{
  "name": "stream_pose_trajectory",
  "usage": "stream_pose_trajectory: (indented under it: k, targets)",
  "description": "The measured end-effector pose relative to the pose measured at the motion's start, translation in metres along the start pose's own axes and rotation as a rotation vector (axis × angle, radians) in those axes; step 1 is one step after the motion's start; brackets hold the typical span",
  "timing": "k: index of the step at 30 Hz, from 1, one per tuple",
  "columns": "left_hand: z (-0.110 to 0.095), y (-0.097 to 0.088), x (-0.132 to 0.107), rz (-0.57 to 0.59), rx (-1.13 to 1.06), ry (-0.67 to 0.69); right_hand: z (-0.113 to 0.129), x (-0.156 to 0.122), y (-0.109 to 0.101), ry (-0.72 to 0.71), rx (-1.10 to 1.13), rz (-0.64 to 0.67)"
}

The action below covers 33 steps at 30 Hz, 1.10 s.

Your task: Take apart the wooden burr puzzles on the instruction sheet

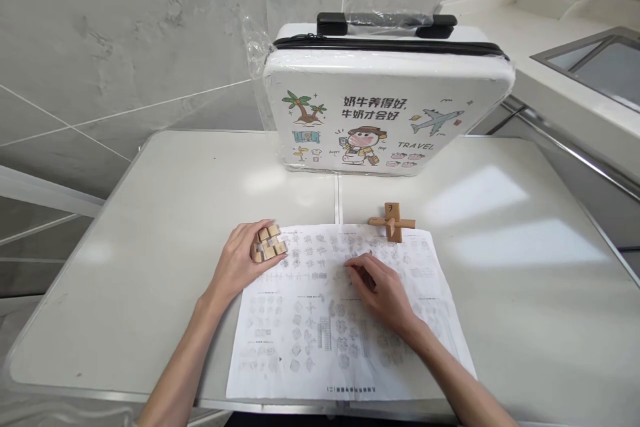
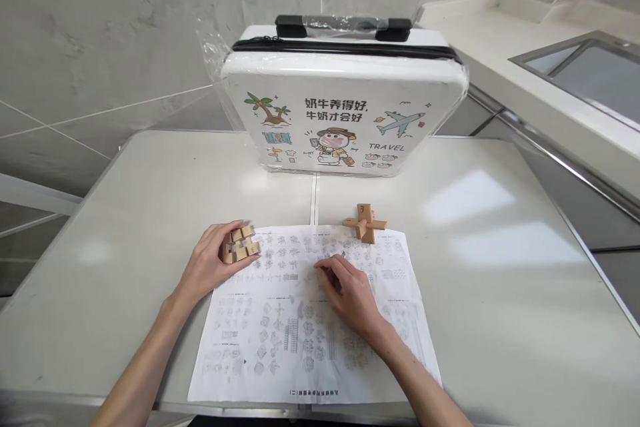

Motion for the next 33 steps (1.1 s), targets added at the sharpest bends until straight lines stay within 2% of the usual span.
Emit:
stream_pose_trajectory:
  k: [5,9,11,13,15,17,20,25,30,33]
  targets:
    - [-0.009,-0.003,0.003,-0.027,0.032,0.061,-0.002,-0.001,0.0,0.0,-0.006,0.006]
    - [-0.038,-0.001,0.007,-0.193,0.029,0.17,-0.001,0.0,0.0,0.024,0.017,0.009]
    - [-0.057,0.004,0.01,-0.23,-0.017,0.235,0.001,0.002,-0.002,0.048,0.051,0.013]
    - [-0.074,0.012,0.014,-0.183,-0.092,0.295,0.002,0.005,-0.006,0.089,0.107,0.017]
    - [-0.088,0.022,0.018,-0.078,-0.173,0.303,0.002,0.009,-0.012,0.152,0.186,0.012]
    - [-0.098,0.031,0.023,0.034,-0.243,0.306,0.001,0.013,-0.017,0.22,0.288,0.002]
    - [-0.107,0.043,0.028,0.14,-0.343,0.276,-0.003,0.016,-0.024,0.289,0.449,-0.008]
    - [-0.11,0.051,0.032,0.234,-0.43,0.185,-0.011,0.013,-0.029,0.319,0.576,-0.037]
    - [-0.107,0.049,0.032,0.321,-0.513,0.068,-0.014,0.011,-0.028,0.312,0.565,-0.034]
    - [-0.106,0.048,0.032,0.322,-0.536,0.046,-0.013,0.012,-0.026,0.287,0.514,-0.042]
Point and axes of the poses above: each hand's wrist, its own x-axis towards the middle knuckle, its own y-axis out of the palm, z = x × y, the point moved 1 cm from there along x, towards the middle knuckle, and after that the axes turned 10 degrees about x, right-handed, at the moved point
